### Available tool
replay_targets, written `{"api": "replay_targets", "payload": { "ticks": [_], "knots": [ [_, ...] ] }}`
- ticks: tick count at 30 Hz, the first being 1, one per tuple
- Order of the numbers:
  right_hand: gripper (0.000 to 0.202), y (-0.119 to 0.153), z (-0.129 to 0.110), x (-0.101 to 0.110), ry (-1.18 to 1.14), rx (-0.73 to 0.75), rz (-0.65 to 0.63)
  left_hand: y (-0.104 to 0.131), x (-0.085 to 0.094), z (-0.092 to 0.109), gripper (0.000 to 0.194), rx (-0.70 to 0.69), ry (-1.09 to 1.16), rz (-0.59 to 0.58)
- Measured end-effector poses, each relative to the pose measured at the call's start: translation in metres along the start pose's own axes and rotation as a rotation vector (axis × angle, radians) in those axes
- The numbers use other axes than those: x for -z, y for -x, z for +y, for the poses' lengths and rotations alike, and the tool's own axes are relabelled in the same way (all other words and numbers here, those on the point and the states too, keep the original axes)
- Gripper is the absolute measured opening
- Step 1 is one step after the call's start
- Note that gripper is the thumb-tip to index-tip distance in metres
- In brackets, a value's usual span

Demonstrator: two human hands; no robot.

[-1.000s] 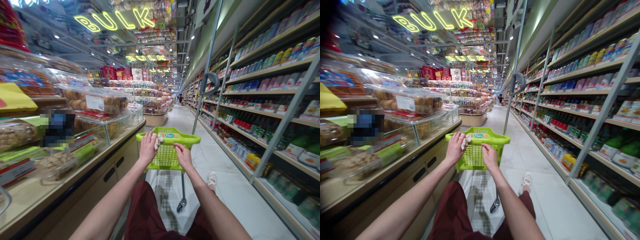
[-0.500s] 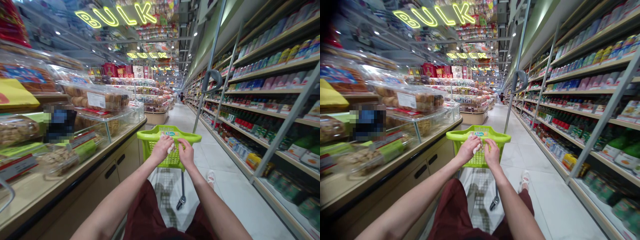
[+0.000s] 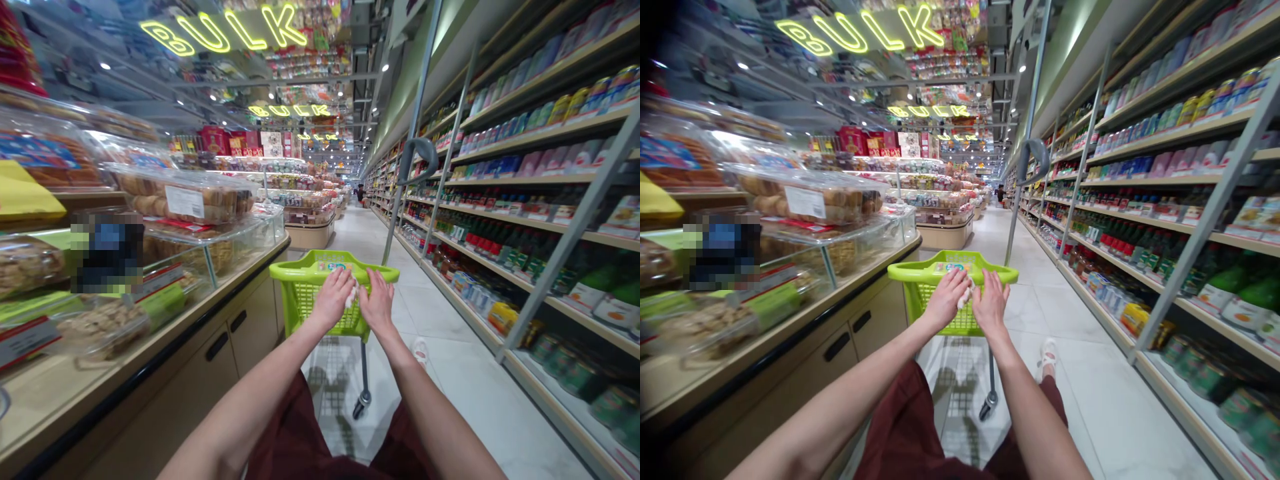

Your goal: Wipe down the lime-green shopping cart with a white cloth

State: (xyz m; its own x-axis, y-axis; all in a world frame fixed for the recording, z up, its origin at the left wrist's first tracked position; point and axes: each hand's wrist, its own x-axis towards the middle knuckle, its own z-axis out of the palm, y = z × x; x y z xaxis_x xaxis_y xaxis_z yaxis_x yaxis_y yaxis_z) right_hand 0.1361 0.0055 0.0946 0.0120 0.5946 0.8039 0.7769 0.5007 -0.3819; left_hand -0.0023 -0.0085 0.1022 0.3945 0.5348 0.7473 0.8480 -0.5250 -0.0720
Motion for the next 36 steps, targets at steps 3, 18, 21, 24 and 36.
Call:
{"api": "replay_targets", "payload": {
  "ticks": [3,18,21,24,36],
  "knots": [
    [0.045,-0.002,0.003,0.004,-0.004,0.0,-0.021,-0.001,0.0,-0.01,0.035,-0.02,0.002,0.024],
    [0.048,0.002,-0.005,0.0,0.01,-0.003,-0.05,0.014,-0.001,-0.025,0.032,-0.073,-0.024,0.158],
    [0.048,0.002,-0.002,0.0,0.015,0.015,-0.048,0.007,-0.005,-0.014,0.032,-0.112,-0.012,0.09],
    [0.047,0.002,-0.001,0.002,0.017,0.019,-0.058,0.013,0.001,-0.023,0.033,-0.085,-0.012,0.092],
    [0.048,0.005,-0.007,-0.001,-0.005,0.033,-0.039,0.025,0.014,-0.038,0.037,0.029,0.025,0.151]
  ]
}}
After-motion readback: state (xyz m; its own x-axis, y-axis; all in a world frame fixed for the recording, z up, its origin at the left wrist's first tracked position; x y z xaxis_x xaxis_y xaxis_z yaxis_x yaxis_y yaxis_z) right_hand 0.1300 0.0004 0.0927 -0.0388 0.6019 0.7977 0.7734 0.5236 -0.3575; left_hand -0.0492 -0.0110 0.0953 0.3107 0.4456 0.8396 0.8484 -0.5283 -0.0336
